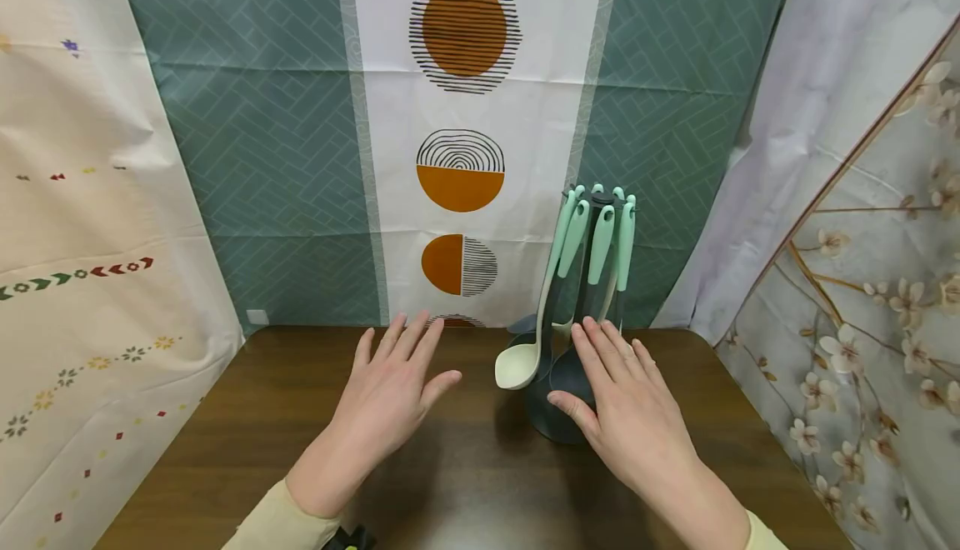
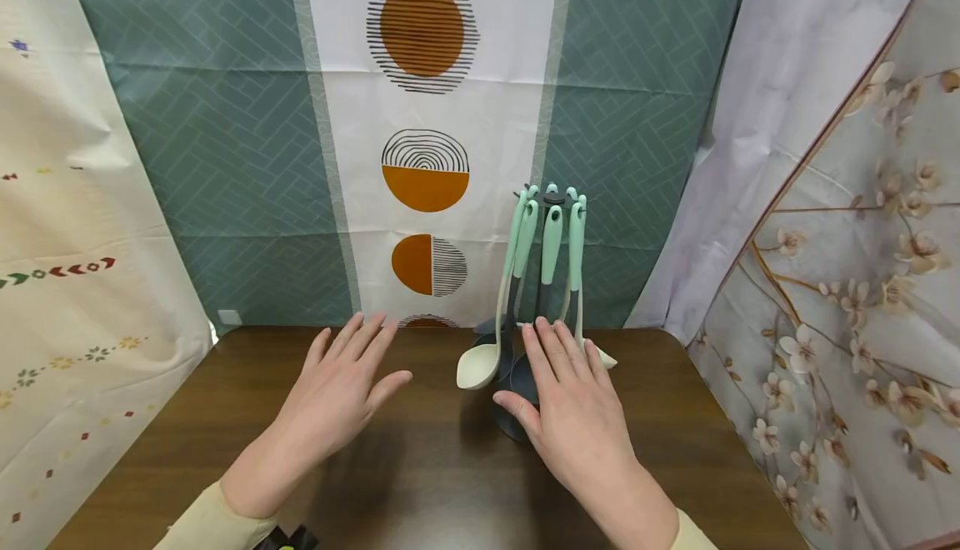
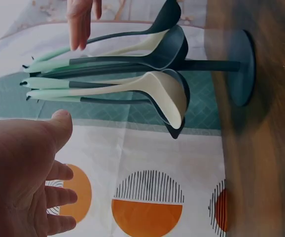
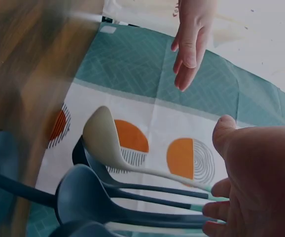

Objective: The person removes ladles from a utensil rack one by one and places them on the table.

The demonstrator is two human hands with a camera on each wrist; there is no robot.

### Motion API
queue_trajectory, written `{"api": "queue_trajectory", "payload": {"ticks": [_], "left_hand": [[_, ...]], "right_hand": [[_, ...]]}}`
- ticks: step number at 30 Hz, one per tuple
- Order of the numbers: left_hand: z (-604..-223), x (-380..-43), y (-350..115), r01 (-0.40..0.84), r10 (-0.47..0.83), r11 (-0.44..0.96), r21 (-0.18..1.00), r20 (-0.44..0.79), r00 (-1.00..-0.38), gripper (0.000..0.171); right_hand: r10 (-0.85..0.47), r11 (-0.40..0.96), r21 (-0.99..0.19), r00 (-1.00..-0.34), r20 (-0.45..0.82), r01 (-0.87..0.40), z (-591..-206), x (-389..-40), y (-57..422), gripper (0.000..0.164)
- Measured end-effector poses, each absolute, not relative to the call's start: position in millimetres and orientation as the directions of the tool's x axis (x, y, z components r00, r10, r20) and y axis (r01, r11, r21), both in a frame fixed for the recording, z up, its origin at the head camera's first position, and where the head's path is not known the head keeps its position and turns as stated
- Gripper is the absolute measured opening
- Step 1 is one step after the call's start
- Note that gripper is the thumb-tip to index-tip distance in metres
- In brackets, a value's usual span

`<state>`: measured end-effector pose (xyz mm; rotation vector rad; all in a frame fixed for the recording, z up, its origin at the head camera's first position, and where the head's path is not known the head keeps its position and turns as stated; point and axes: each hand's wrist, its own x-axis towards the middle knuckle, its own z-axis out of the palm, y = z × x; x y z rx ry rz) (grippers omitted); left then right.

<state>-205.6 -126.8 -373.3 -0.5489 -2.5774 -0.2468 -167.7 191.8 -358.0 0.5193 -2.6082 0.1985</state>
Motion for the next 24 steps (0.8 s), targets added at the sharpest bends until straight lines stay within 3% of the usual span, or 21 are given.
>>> {"api": "queue_trajectory", "payload": {"ticks": [15, 24], "left_hand": [[-344.9, -229.7, -101.1, 0.458, 0.37, 0.882, 0.111, 0.438, -0.819, 0.076], [-321.0, -247.3, -87.1, 0.486, 0.379, 0.861, 0.153, 0.443, -0.812, 0.074]], "right_hand": [[-0.247, 0.949, -0.062, -0.851, 0.463, -0.309, -334.4, -170.6, 217.8, 0.09], [-0.224, 0.957, -0.036, -0.81, 0.542, -0.289, -320.1, -182.4, 235.0, 0.091]]}}
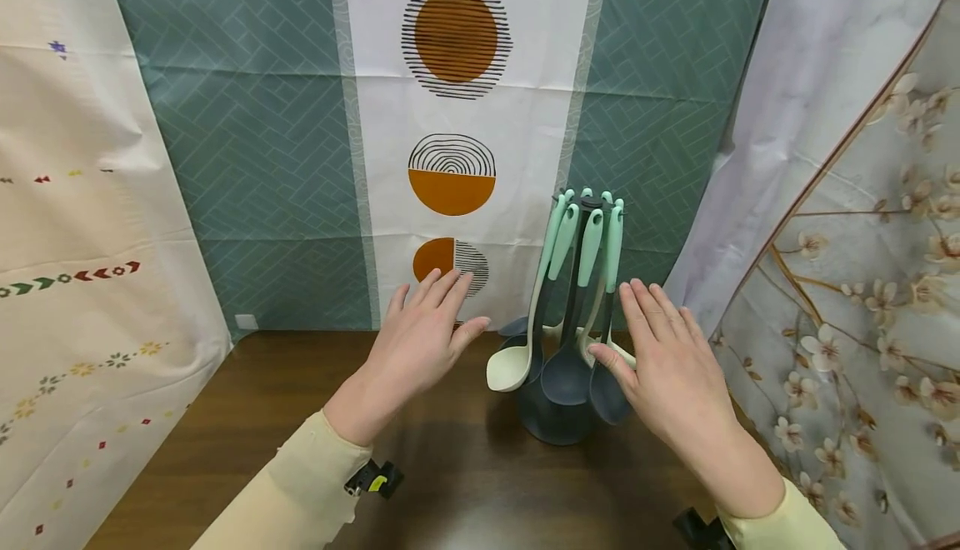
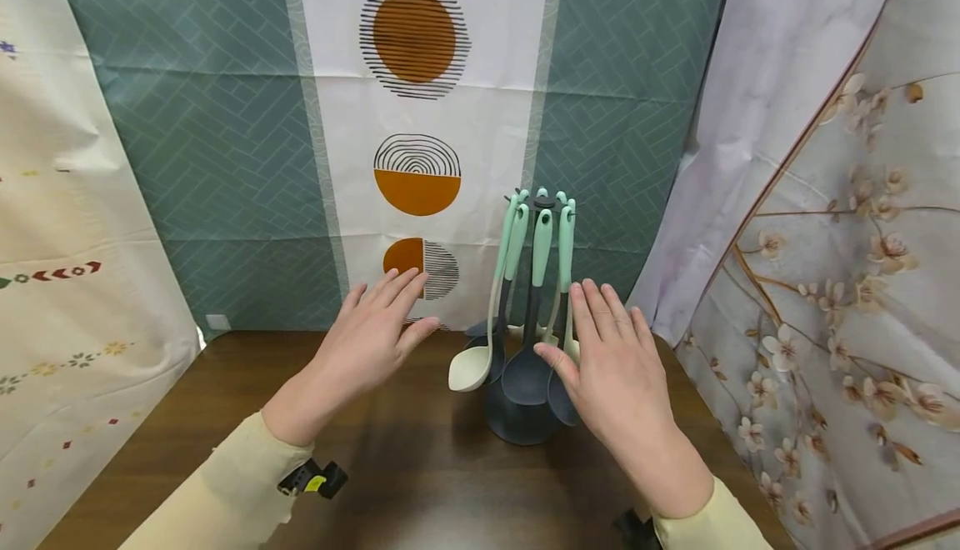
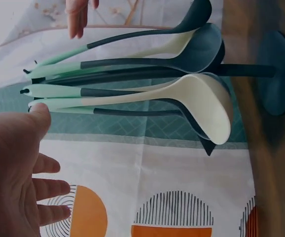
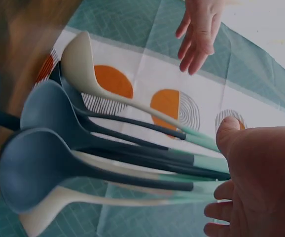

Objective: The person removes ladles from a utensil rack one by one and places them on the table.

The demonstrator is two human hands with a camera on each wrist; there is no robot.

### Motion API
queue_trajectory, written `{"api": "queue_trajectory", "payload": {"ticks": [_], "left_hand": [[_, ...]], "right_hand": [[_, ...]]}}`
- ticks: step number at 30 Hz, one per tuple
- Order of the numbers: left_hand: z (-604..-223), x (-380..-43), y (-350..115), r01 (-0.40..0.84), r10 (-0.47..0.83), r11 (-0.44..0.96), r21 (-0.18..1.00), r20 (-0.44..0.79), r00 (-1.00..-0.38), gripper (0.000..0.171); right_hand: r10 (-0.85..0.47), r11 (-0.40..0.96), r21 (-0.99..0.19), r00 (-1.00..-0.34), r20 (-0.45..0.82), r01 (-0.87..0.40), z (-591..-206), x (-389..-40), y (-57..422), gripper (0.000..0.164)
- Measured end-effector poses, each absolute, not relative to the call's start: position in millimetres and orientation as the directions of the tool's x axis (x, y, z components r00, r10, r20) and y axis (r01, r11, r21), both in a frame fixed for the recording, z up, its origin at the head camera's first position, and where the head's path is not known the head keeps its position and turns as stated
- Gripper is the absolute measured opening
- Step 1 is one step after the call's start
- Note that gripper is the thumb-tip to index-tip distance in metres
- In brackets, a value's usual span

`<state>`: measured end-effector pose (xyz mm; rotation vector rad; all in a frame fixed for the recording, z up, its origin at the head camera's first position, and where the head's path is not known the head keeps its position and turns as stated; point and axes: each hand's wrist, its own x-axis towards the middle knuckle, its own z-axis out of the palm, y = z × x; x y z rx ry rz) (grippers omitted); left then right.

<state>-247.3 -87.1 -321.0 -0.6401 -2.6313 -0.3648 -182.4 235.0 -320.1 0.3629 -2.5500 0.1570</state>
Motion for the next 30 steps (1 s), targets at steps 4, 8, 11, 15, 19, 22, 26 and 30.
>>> {"api": "queue_trajectory", "payload": {"ticks": [4, 8, 11, 15, 19, 22, 26, 30], "left_hand": [[-313.8, -252.4, -83.4, 0.499, 0.384, 0.852, 0.156, 0.461, -0.8, 0.073], [-307.3, -256.5, -77.6, 0.503, 0.383, 0.848, 0.166, 0.464, -0.799, 0.074], [-303.6, -259.9, -72.8, 0.509, 0.389, 0.845, 0.162, 0.467, -0.794, 0.074], [-298.6, -262.9, -67.5, 0.524, 0.396, 0.834, 0.171, 0.476, -0.785, 0.073], [-291.9, -264.9, -61.5, 0.544, 0.397, 0.818, 0.188, 0.498, -0.771, 0.071], [-286.3, -267.0, -55.5, 0.56, 0.397, 0.805, 0.196, 0.523, -0.754, 0.069], [-279.6, -269.8, -47.3, 0.572, 0.395, 0.794, 0.205, 0.542, -0.742, 0.069], [-274.5, -273.2, -40.0, 0.576, 0.391, 0.789, 0.213, 0.547, -0.74, 0.069]], "right_hand": [[-0.213, 0.961, -0.029, -0.806, 0.552, -0.275, -313.7, -187.6, 239.9, 0.091], [-0.209, 0.962, -0.027, -0.798, 0.565, -0.271, -304.7, -193.6, 244.0, 0.09], [-0.213, 0.96, -0.025, -0.782, 0.586, -0.28, -297.8, -197.9, 246.3, 0.09], [-0.209, 0.957, -0.037, -0.77, 0.603, -0.289, -288.4, -202.9, 247.7, 0.088], [-0.205, 0.957, -0.045, -0.775, 0.598, -0.288, -278.2, -208.1, 247.7, 0.087], [-0.198, 0.956, -0.057, -0.78, 0.594, -0.286, -270.5, -211.9, 247.4, 0.087], [-0.19, 0.956, -0.068, -0.78, 0.596, -0.285, -262.1, -216.5, 246.8, 0.085], [-0.184, 0.957, -0.076, -0.789, 0.586, -0.28, -254.5, -221.5, 246.4, 0.086]]}}
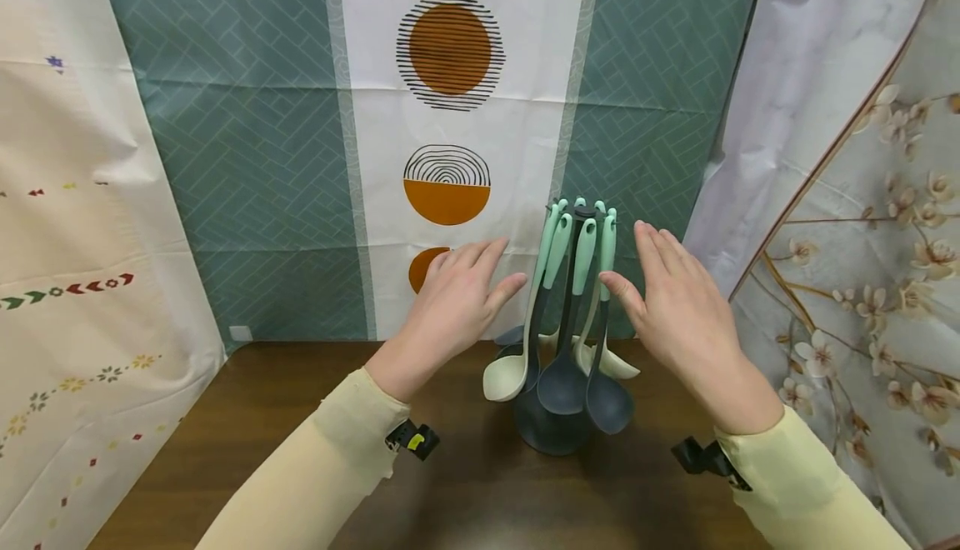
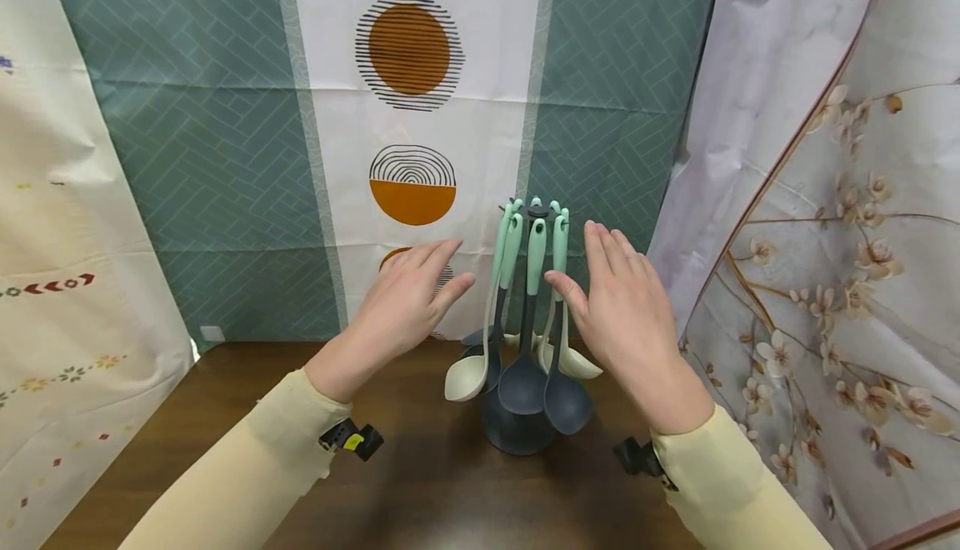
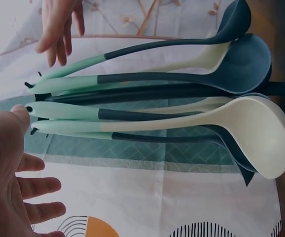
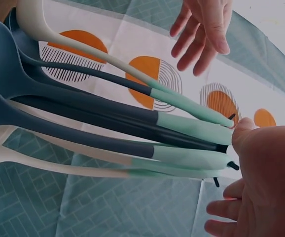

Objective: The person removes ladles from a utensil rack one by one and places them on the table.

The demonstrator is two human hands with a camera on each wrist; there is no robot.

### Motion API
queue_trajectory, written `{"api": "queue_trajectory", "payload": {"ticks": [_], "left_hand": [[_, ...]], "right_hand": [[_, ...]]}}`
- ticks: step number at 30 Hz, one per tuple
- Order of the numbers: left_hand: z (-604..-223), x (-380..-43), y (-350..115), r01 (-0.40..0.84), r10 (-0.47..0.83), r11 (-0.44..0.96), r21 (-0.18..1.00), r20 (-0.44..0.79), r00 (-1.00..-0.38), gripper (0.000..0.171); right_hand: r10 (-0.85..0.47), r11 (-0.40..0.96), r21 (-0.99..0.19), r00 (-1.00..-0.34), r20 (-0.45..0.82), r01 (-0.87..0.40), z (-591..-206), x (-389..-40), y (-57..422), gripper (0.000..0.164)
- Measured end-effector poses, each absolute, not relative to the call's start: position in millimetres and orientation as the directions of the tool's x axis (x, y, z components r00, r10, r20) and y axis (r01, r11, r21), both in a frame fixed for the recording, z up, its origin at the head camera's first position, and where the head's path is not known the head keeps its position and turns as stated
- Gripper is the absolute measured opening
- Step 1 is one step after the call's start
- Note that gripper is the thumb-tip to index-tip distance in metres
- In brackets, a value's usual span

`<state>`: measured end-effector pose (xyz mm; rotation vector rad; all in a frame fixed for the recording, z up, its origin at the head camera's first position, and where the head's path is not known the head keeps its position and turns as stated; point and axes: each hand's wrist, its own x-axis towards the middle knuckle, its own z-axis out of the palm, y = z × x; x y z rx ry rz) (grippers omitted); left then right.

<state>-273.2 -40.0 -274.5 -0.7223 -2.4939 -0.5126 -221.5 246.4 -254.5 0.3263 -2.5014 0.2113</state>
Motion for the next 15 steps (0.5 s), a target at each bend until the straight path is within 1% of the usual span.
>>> {"api": "queue_trajectory", "payload": {"ticks": [9, 15], "left_hand": [[-261.0, -278.1, -24.4, 0.586, 0.397, 0.77, 0.251, 0.53, -0.749, 0.069], [-251.1, -284.6, -14.7, 0.596, 0.396, 0.761, 0.255, 0.544, -0.74, 0.069]], "right_hand": [[-0.135, 0.953, -0.158, -0.83, 0.542, -0.258, -243.2, -232.2, 247.7, 0.088], [-0.104, 0.95, -0.207, -0.86, 0.499, -0.235, -235.2, -240.0, 246.0, 0.092]]}}
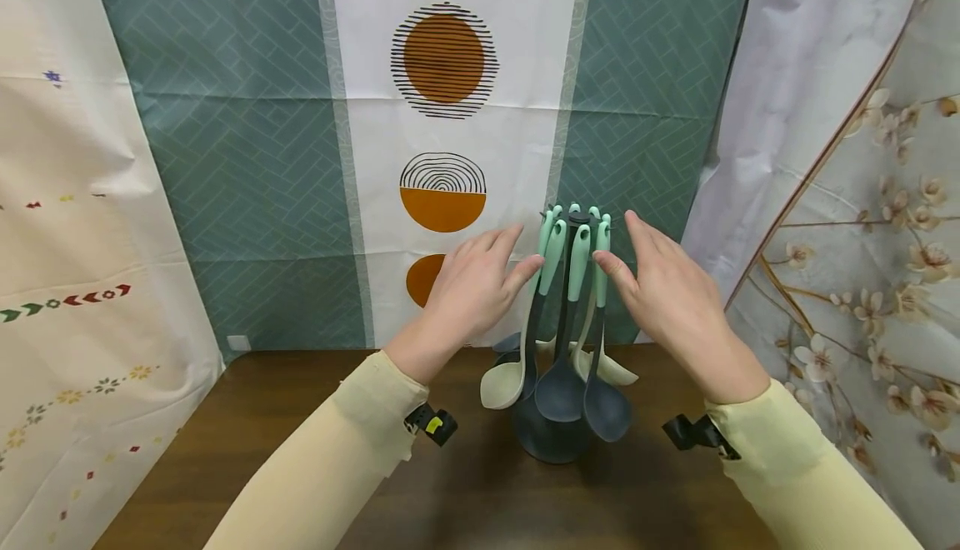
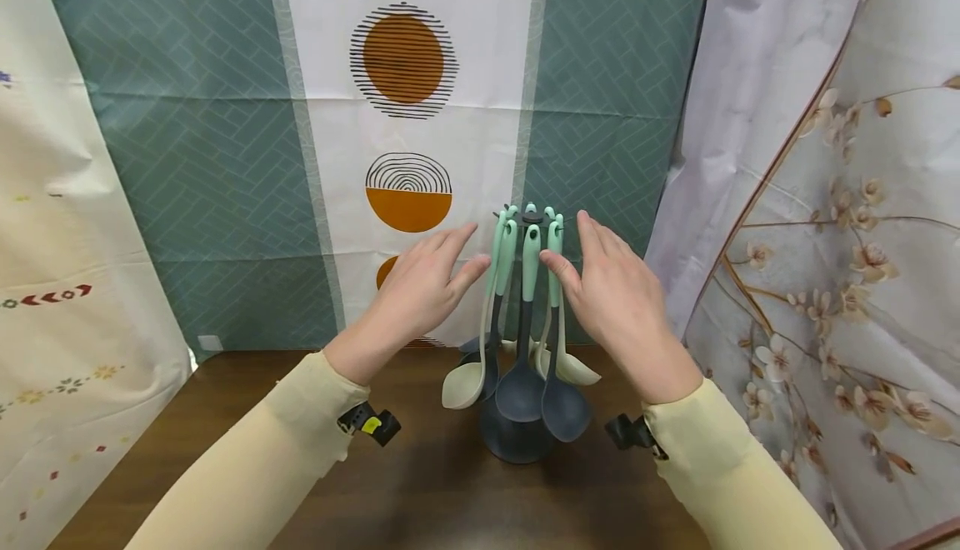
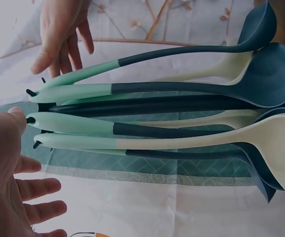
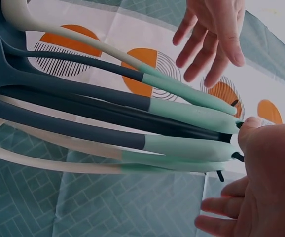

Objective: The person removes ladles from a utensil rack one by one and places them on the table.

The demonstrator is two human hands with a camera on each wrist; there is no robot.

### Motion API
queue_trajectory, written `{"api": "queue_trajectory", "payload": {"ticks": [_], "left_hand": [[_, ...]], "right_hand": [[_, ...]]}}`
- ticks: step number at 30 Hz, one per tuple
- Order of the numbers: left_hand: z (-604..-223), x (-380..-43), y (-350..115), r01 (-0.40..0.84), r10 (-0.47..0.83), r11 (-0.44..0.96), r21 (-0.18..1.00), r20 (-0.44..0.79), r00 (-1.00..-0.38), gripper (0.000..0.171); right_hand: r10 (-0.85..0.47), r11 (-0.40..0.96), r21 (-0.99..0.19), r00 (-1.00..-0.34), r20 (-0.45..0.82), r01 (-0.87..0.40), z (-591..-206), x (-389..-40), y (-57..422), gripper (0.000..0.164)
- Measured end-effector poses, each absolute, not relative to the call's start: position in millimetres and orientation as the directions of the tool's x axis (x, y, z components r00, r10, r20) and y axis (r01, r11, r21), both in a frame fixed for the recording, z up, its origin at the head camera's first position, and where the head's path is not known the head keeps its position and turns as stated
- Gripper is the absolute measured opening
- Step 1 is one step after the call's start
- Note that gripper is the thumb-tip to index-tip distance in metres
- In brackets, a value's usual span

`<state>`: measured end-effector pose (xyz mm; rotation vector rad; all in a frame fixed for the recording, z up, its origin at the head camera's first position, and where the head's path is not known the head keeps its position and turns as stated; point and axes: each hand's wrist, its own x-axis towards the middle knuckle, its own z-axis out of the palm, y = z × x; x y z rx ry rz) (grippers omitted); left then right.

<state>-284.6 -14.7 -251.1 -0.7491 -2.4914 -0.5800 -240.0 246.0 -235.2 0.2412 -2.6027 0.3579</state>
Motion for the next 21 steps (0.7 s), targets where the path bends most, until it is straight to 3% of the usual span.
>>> {"api": "queue_trajectory", "payload": {"ticks": [12, 21], "left_hand": [[-237.5, -298.0, 4.2, 0.58, 0.356, 0.763, 0.286, 0.563, -0.746, 0.065], [-228.8, -305.2, 18.7, 0.58, 0.312, 0.742, 0.336, 0.593, -0.742, 0.056]], "right_hand": [[-0.067, 0.944, -0.258, -0.883, 0.464, -0.207, -225.6, -255.7, 246.5, 0.093], [-0.059, 0.929, -0.284, -0.85, 0.523, -0.239, -226.8, -260.9, 243.1, 0.079]]}}
